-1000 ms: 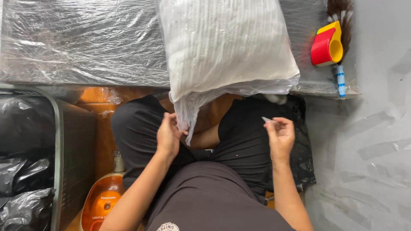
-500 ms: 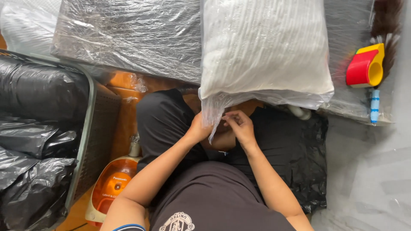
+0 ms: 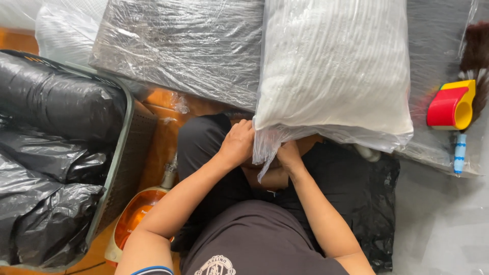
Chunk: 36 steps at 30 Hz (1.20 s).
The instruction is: Cleaning a workspace with a duster and then sealing a compressed pillow inside a plastic bag.
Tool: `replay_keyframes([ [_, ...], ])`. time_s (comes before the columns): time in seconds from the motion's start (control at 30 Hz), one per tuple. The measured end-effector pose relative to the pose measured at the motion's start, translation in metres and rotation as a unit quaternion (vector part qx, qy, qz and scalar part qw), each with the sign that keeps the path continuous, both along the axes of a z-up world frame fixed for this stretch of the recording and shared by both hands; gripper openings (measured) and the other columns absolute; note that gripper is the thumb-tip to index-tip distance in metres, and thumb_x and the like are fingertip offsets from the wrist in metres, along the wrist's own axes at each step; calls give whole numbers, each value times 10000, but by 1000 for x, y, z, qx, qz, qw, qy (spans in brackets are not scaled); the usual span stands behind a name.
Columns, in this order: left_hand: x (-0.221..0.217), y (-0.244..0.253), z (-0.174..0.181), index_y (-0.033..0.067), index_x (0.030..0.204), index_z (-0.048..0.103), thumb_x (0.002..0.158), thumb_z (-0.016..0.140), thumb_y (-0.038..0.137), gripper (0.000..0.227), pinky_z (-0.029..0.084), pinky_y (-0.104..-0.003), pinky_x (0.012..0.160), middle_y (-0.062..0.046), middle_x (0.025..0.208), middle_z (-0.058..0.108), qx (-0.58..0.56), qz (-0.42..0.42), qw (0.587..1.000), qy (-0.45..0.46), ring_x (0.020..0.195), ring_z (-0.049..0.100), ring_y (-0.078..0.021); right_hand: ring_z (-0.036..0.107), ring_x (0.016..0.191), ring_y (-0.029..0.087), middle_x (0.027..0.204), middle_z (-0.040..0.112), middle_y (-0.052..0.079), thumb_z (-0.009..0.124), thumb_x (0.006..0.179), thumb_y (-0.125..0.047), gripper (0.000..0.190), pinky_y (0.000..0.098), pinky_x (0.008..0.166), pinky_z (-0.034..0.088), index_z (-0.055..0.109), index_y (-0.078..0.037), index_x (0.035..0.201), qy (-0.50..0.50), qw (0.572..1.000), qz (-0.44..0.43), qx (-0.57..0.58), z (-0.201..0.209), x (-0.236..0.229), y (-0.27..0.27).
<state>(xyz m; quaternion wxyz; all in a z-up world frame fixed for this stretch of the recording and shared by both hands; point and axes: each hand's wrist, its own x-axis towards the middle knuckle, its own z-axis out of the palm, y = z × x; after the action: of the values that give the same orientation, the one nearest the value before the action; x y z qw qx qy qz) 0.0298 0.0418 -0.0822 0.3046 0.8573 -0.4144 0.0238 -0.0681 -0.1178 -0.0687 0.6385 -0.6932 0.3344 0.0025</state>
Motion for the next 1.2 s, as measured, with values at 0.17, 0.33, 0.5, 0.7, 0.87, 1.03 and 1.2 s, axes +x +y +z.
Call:
replay_keyframes([
  [0.17,51,27,2,169,811,633,856,671,179,59,399,-381,706,-53,898,559,69,-12,979,-192,925,546,-281,572,1169,293,1279,623,170,728,939,-458,583,492,993,465,623,-66,1358,80,996,22,-13,8,8,-7],
  [0.33,93,79,-2,221,849,693,843,722,323,107,454,-392,733,-8,880,635,189,31,979,-72,889,614,-262,509,1348,358,1458,543,208,693,949,-562,745,553,1115,409,533,-65,1480,140,989,31,-24,24,4,-6],
  [0.5,127,122,26,177,1036,668,950,656,320,168,531,-509,843,-170,982,716,186,118,951,215,1003,687,-430,469,1424,393,1535,509,218,683,956,-588,805,574,1164,371,502,-52,1528,169,985,29,-6,49,-3,-1],
  [0.7,158,152,-136,37,1047,660,959,590,134,149,560,-516,853,-260,1009,716,176,82,972,134,1001,705,-468,480,1405,429,1499,537,263,582,1010,-612,784,589,1157,373,511,-17,1515,172,983,69,18,28,-8,-1],
  [0.87,181,123,-142,96,826,752,962,446,383,441,515,-514,763,-122,791,765,352,79,932,31,860,745,-353,519,1368,450,1457,568,289,591,989,-573,758,597,1142,400,531,-8,1491,171,981,95,-8,15,-5,2],
  [1.03,219,95,-119,84,888,712,969,448,351,385,527,-521,756,-141,841,746,292,92,950,58,866,743,-362,666,1213,373,1279,711,225,641,956,-490,582,536,1033,516,685,-65,1352,172,981,88,-31,-9,-1,-15],
  [1.2,229,78,-112,68,965,662,976,451,312,323,543,-529,747,-164,902,722,223,113,960,124,873,741,-374,667,1204,383,1272,709,239,648,955,-468,576,539,1030,518,682,-45,1345,156,985,65,-20,-9,8,-20],
])
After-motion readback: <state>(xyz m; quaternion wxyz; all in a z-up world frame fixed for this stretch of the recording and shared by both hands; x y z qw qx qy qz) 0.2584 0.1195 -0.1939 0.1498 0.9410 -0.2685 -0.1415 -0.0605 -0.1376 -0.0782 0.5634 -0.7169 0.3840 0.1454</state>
